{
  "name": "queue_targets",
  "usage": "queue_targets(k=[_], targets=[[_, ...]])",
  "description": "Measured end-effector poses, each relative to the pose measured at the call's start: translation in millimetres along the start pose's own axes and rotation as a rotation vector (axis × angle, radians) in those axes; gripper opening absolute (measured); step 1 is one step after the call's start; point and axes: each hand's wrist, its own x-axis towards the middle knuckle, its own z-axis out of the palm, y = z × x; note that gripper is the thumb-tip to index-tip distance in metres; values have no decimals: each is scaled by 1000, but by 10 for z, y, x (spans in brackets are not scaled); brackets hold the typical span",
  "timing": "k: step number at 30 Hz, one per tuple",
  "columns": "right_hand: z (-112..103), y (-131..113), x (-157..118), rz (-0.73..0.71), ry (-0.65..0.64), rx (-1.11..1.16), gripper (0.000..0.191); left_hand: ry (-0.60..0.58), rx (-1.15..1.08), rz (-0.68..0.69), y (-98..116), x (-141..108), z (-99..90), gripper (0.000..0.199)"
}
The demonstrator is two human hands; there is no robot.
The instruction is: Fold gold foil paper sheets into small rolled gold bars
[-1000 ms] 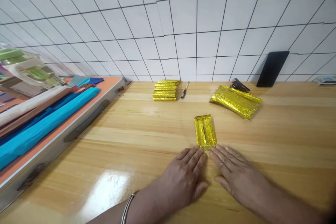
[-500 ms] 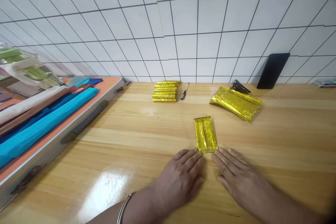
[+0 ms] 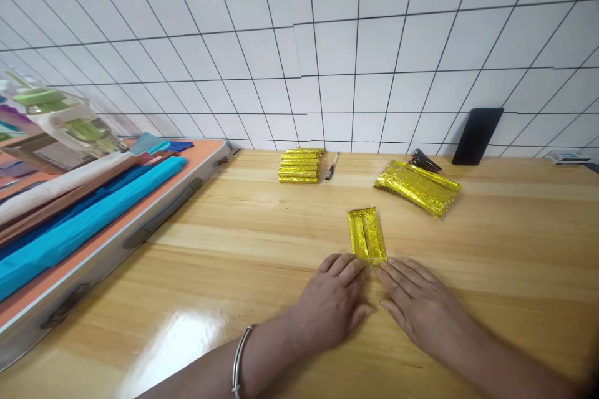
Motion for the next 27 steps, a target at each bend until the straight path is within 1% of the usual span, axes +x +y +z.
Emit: queue_targets(k=[3,9,14,20,23,27], targets=[[-22,-6,12,6,-3,-2,34,-5,18,5,5,2,7,51],[0,-19,8,32,12,19,37,5,11,13,9,-1,13,50],[-39,-38,34,10,-53,3,40,11,7,20,0,-17,17,50],[-4,-111,40,-81,-202,62,65,25,38,16,-3,-19,28,47],[16,-138,29,-66,-244,78,71,22,42,24,-20,-31,32,48],[1,-139,29,-56,-285,84,72,18,69,41,-56,-56,41,52]])
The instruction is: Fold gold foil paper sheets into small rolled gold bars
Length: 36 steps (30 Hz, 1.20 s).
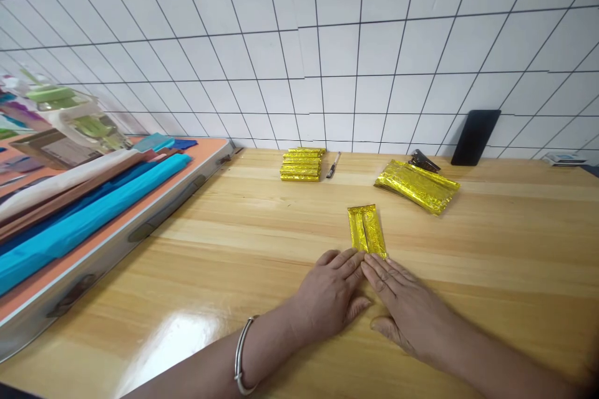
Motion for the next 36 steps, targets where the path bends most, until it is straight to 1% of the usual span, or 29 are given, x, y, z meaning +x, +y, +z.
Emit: queue_targets(k=[5,10,21,26,29,36], targets=[[-25,17,-3,-4,-11,23,73,2,60,17,-21,-29,39,56],[-3,33,-6,1,-3,-2,67,-20,78,31,-24,-73,26,56],[74,107,-34,51,89,-73,53,-37,75,19,-52,-125,-11,55],[58,115,-45,88,154,-70,44,-52,57,8,-64,-137,-13,54],[40,126,-46,99,193,-59,42,-38,57,7,-67,-141,-15,53],[-21,157,-42,83,218,-75,37,-33,47,-1,-62,-141,-38,52]])
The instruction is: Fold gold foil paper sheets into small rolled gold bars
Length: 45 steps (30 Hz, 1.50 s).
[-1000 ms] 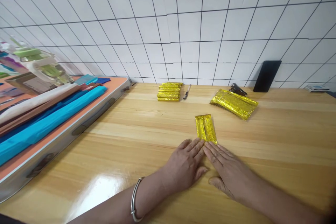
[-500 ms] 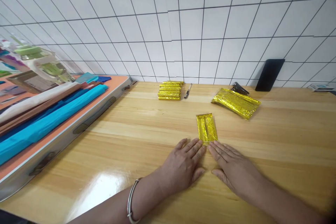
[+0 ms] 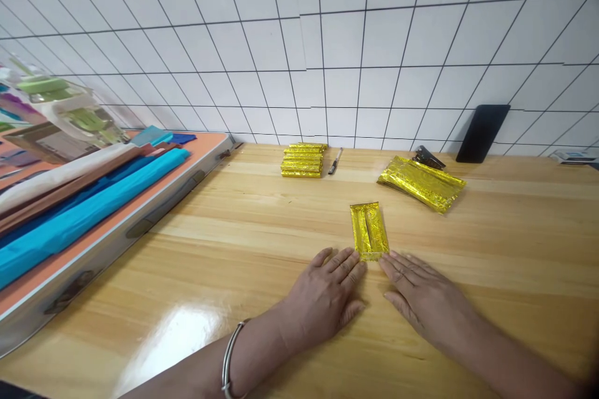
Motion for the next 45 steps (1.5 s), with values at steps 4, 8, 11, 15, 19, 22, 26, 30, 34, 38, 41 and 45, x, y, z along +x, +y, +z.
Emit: queue_targets(k=[4,8,11,15,19,22,26,30,34,38,41,45], targets=[[-18,3,9,-5,17,-20,37,-15,-6,-12,13,-2,-14,52],[-15,7,11,-11,38,-30,37,-31,-9,-24,15,5,-18,52],[-21,6,10,-6,46,-26,36,-32,-13,-34,11,12,-12,52],[-32,8,4,-3,75,-11,33,-32,-20,-32,10,6,-7,53],[-7,50,-24,18,107,-22,30,-5,-37,-34,5,-1,-26,53],[17,82,-43,12,113,-31,30,10,-62,-25,-14,6,-40,50],[26,79,-40,-9,103,-26,32,34,-70,-40,-42,18,-37,48],[37,69,-29,-9,83,-15,33,64,-61,-27,-16,42,-23,50],[58,68,-27,-21,70,1,33,34,-80,49,42,84,9,59],[58,72,-30,-40,66,7,34,-36,-128,79,50,102,44,62],[53,78,-25,-57,33,-3,38,-56,-150,72,28,96,61,63],[66,71,-8,-76,-19,-8,40,-62,-164,74,7,91,69,63]])
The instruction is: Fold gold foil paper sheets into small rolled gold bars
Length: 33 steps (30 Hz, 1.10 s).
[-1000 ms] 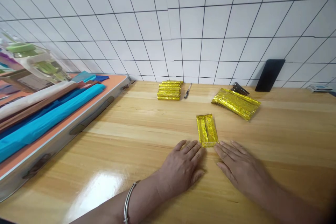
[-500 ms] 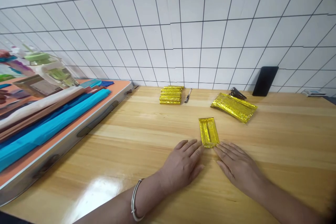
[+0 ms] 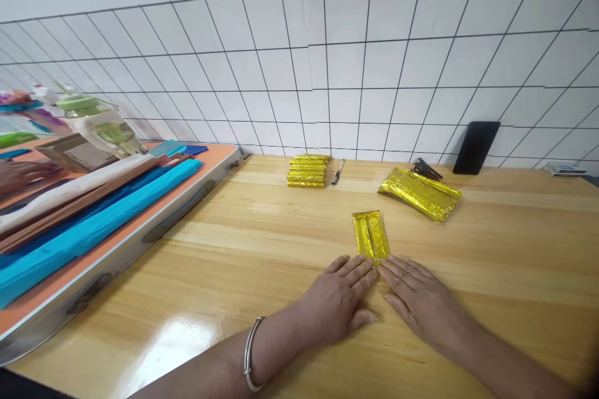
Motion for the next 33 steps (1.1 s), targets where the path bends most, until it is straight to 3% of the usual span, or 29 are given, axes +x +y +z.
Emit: queue_targets(k=[8,13,19,26,33], targets=[[-83,119,-1,73,-74,199,41,16,6,-12,21,6,-31,62],[-119,540,213,220,-35,244,48,46,1,1,12,-6,-18,61],[85,999,671,205,12,254,54,60,-15,-7,7,-28,-40,61],[328,1046,789,75,-29,296,45,51,-16,5,-33,-38,-53,61],[352,1035,706,3,-55,208,43,61,-20,4,-60,-34,-64,57]])
